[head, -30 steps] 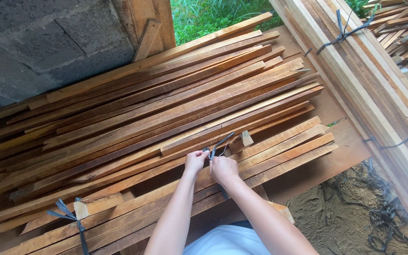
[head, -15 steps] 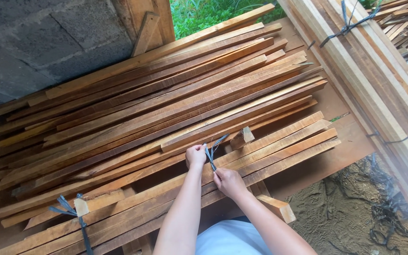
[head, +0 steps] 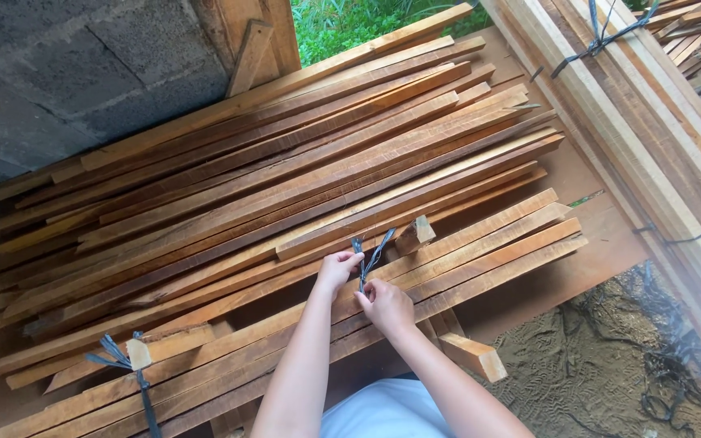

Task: The person arranges long wooden planks on a workbench and secures them into bundles using black straps. They wrap the straps around the wood and tie them to hold the planks together.

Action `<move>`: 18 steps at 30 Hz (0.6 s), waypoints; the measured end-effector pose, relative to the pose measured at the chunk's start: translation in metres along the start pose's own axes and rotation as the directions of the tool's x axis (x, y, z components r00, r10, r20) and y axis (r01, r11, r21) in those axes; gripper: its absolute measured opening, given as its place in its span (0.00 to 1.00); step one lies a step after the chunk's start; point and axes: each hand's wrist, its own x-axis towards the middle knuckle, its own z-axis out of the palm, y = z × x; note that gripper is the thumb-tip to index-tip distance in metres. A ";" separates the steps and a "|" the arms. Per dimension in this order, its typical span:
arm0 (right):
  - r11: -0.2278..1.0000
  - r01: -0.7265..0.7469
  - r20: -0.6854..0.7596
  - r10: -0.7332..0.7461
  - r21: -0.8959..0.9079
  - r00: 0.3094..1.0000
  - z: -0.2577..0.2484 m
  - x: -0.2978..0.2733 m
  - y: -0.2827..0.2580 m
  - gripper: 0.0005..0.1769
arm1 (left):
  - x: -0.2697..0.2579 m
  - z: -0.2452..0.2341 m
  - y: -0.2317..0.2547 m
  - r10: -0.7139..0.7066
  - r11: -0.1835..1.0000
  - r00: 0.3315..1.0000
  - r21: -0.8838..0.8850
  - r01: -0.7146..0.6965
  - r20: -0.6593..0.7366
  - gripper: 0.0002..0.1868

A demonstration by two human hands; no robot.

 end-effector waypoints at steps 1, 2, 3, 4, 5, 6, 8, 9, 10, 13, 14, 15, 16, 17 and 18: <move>1.000 0.000 -0.001 0.000 0.001 1.000 0.004 0.004 0.003 0.14 | 0.002 0.000 -0.001 0.001 1.000 1.000 0.001 -0.001 0.000 0.17; 0.997 -0.072 0.018 0.072 0.020 0.997 0.009 0.008 0.007 0.13 | 0.003 0.001 -0.003 0.013 0.999 1.000 0.037 -0.012 -0.010 0.15; 0.989 -0.145 0.037 0.143 0.038 0.989 0.014 0.012 0.010 0.12 | 0.005 0.001 -0.005 0.025 0.997 0.999 0.073 -0.024 -0.020 0.14; 0.989 -0.145 0.039 0.143 0.037 0.989 0.019 0.016 0.014 0.12 | 0.003 0.001 -0.004 0.024 0.997 1.000 0.072 -0.022 -0.020 0.14; 0.973 -0.161 0.005 0.162 0.167 0.987 0.024 0.020 0.019 0.11 | 0.001 0.001 -0.003 0.030 0.996 0.999 0.083 -0.027 -0.031 0.13; 0.940 -0.168 -0.026 0.184 0.295 0.983 0.030 0.024 0.022 0.10 | -0.002 0.000 -0.002 0.036 0.995 0.998 0.092 -0.032 -0.044 0.13; 0.909 -0.189 -0.020 0.212 0.372 0.977 0.040 0.036 0.031 0.11 | 0.005 0.001 -0.006 0.029 0.993 0.998 0.120 -0.021 -0.063 0.12; 0.870 -0.209 -0.013 0.240 0.448 0.971 0.045 0.042 0.036 0.12 | 0.009 0.002 -0.007 0.024 0.989 0.997 0.148 -0.012 -0.080 0.12; 0.871 -0.208 -0.014 0.239 0.446 0.971 0.042 0.038 0.030 0.12 | 0.018 0.003 -0.014 0.024 0.989 0.997 0.146 -0.012 -0.080 0.12; 0.835 -0.226 0.004 0.259 0.502 0.966 0.031 0.030 0.015 0.13 | 0.043 0.006 -0.030 0.000 0.966 0.993 0.256 0.031 -0.120 0.11; 0.723 -0.224 0.041 0.261 0.654 0.964 0.028 0.028 0.012 0.11 | 0.049 0.008 -0.036 -0.001 0.959 0.991 0.281 0.039 -0.136 0.10; 0.584 -0.218 0.077 0.257 0.782 0.963 0.025 0.025 0.010 0.09 | 0.055 0.009 -0.042 -0.001 0.951 0.988 0.306 0.048 -0.152 0.10; 0.583 -0.218 0.077 0.257 0.783 0.963 0.029 0.025 0.012 0.09 | 0.053 0.009 -0.040 -0.001 0.950 0.988 0.308 0.049 -0.153 0.10; 0.521 -0.176 0.038 0.265 0.835 0.963 0.033 0.024 0.014 0.08 | 0.050 0.009 -0.038 0.007 0.956 0.988 0.290 0.039 -0.155 0.10; 0.455 -0.132 0.000 0.278 0.880 0.961 0.037 0.022 0.016 0.06 | 0.047 0.009 -0.037 0.013 0.962 0.987 0.272 0.031 -0.158 0.11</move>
